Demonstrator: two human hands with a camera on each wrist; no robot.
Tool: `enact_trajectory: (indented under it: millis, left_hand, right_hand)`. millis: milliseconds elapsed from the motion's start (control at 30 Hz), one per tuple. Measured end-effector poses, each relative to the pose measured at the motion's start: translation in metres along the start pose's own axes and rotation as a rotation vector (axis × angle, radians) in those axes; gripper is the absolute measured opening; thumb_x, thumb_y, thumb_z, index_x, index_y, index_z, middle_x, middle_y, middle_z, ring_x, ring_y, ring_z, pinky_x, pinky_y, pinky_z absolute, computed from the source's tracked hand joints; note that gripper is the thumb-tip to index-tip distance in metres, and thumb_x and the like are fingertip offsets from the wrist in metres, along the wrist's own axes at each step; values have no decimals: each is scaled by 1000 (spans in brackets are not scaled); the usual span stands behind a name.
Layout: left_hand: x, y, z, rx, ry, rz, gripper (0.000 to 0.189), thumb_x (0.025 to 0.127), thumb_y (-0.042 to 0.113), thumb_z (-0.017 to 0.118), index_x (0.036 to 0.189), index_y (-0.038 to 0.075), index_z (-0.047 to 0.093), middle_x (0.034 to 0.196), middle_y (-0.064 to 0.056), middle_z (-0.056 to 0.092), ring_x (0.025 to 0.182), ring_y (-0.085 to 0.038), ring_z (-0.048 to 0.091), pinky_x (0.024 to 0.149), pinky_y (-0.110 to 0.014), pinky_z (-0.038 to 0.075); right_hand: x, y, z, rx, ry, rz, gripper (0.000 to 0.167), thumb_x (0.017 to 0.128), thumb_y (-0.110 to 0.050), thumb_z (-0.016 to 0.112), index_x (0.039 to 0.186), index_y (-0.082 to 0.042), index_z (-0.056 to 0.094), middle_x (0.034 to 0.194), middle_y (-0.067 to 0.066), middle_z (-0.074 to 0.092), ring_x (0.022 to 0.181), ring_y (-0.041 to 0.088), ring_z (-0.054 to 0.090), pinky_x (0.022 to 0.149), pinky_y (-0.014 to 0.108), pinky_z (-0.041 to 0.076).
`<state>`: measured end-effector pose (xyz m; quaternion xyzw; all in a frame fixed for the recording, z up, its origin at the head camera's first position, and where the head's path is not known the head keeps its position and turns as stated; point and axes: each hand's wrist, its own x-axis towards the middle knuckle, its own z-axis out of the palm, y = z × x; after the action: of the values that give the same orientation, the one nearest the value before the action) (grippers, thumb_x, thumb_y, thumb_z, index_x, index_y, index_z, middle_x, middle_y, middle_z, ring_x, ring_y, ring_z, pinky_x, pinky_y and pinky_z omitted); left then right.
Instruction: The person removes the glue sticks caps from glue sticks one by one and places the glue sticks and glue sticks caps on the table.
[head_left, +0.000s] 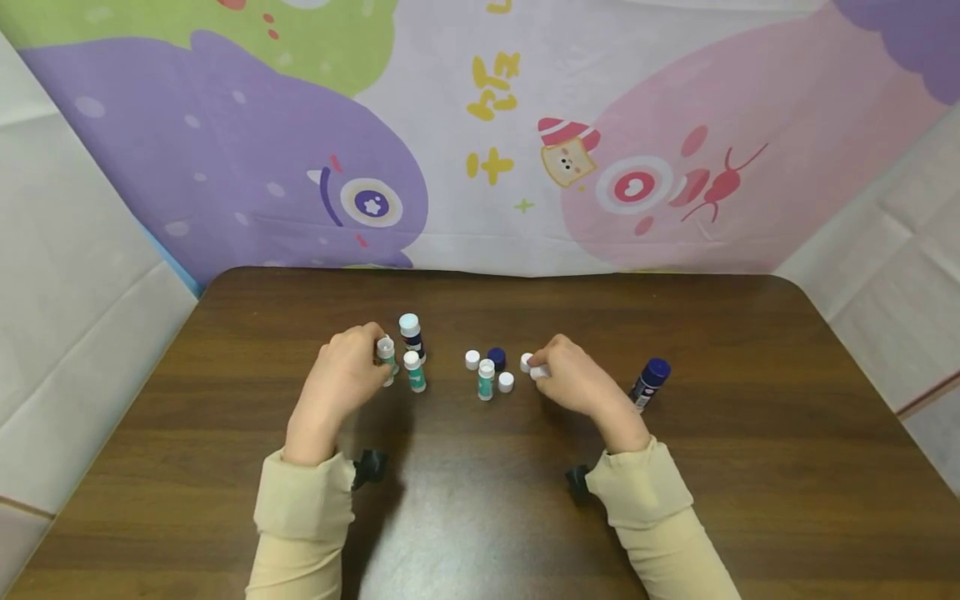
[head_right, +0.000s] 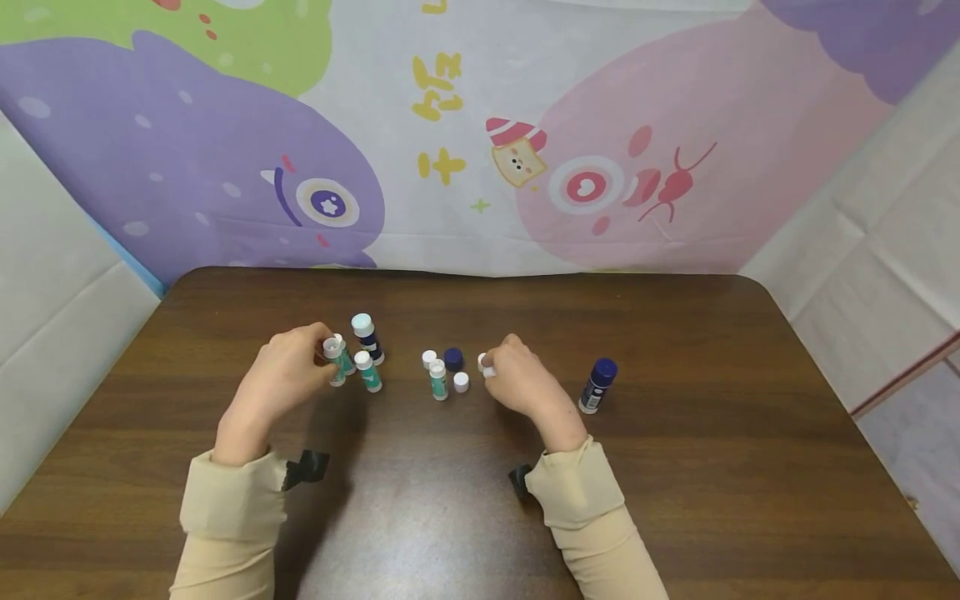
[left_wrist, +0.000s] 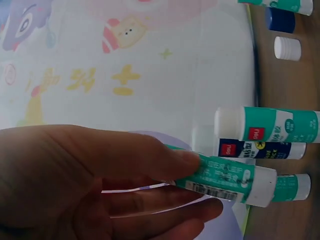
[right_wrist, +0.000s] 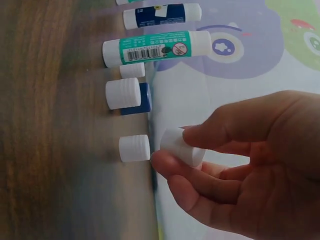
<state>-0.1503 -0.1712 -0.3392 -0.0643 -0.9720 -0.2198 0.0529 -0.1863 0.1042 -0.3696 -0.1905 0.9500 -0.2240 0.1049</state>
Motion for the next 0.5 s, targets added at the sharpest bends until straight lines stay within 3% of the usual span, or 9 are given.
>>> enact_trajectory:
  millis: [200,367,500]
  left_hand:
    - [1,-3,3,29,-33,-35,10,71,5,59,81,4,57,74,-10,60,67,-31,57,61,-45,44]
    - [3,-2,6,46,-67,-84,15,73,11,67,80,5,55,74,-11,61,70,-35,59,60,-45,45]
    - [4,1,13,86,-69,-85,16,73,11,67,80,4,56,72,-13,61,70,-38,60,57,-46,45]
  right_hand:
    - [3,1,5,-10,5,-4,26,79,-2,57,104,1,64,101,15,61,88,23,55,81,38,46]
    - [6,1,10,3,3,11,17,80,-6,60,97,-3,63,94,10,63,82,20,54,78,37,46]
    - [7,3,12,4,33,30,14,80,-11,63,92,-5,62,87,7,63,79,20,56,75,37,46]
